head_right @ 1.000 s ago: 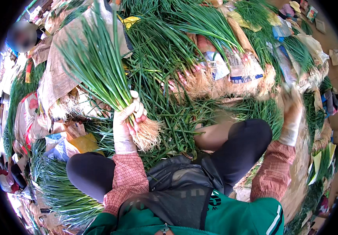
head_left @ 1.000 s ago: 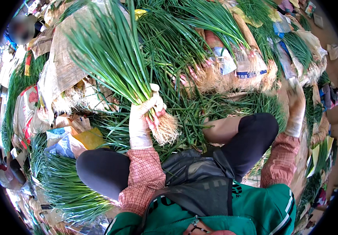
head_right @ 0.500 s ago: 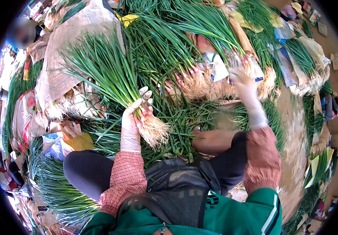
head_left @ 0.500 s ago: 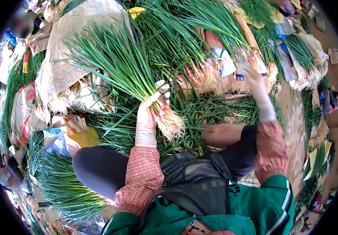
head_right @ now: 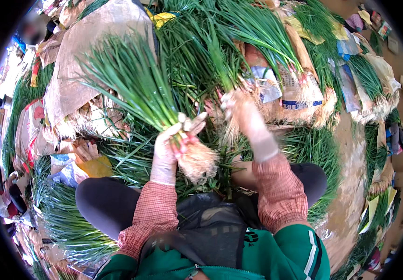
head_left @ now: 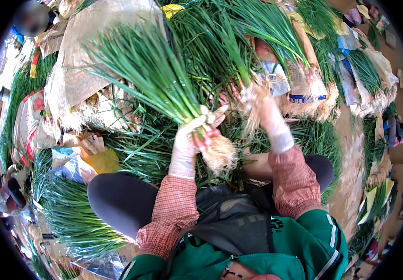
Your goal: The person cleans bunches of green onions by hand, peeling away outer layers from the bulbs and roots before tying them together. They sit on the floor surrounded by sacks, handling one bunch at a time.
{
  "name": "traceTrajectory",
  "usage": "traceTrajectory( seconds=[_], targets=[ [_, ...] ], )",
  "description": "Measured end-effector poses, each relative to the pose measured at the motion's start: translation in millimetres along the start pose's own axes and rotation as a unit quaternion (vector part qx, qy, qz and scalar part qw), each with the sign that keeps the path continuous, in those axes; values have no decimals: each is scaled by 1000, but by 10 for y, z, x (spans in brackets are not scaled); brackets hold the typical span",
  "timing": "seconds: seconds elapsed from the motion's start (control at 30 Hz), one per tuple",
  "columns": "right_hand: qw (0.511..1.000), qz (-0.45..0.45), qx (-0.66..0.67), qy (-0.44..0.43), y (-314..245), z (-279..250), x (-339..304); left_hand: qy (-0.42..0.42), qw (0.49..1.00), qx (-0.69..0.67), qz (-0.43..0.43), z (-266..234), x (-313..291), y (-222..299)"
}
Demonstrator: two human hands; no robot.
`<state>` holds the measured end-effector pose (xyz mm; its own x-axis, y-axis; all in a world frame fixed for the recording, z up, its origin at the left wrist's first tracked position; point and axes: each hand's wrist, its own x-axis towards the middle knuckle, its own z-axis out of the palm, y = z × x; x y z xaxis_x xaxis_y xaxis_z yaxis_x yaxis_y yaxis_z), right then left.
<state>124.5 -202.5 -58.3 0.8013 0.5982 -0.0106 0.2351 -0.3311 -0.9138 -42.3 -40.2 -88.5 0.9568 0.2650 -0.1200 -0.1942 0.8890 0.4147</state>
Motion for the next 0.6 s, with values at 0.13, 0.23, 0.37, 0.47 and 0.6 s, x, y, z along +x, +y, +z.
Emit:
traceTrajectory(
  seconds=[0.13, 0.23, 0.37, 0.47, 0.6],
  targets=[
    [975, 6, -139, -172, 28, 454, -445, 7, 998, 1, -57, -113, 39, -153],
    [949, 232, 2, -216, 167, 344, -334, -1, 996, 33, -86, -115, -40, -59],
    [992, -34, -49, -108, 214, 814, -11, 6, 985, 127, -113, -256, -72, -24],
    [962, 143, 224, -66, 109, 960, -20, 48, 992, 107, -53, -119, -96, -90],
    [860, 219, 461, 5, 84, 1035, -185, 41, 990, 131, -22, -144, -72, -165]
  ],
)
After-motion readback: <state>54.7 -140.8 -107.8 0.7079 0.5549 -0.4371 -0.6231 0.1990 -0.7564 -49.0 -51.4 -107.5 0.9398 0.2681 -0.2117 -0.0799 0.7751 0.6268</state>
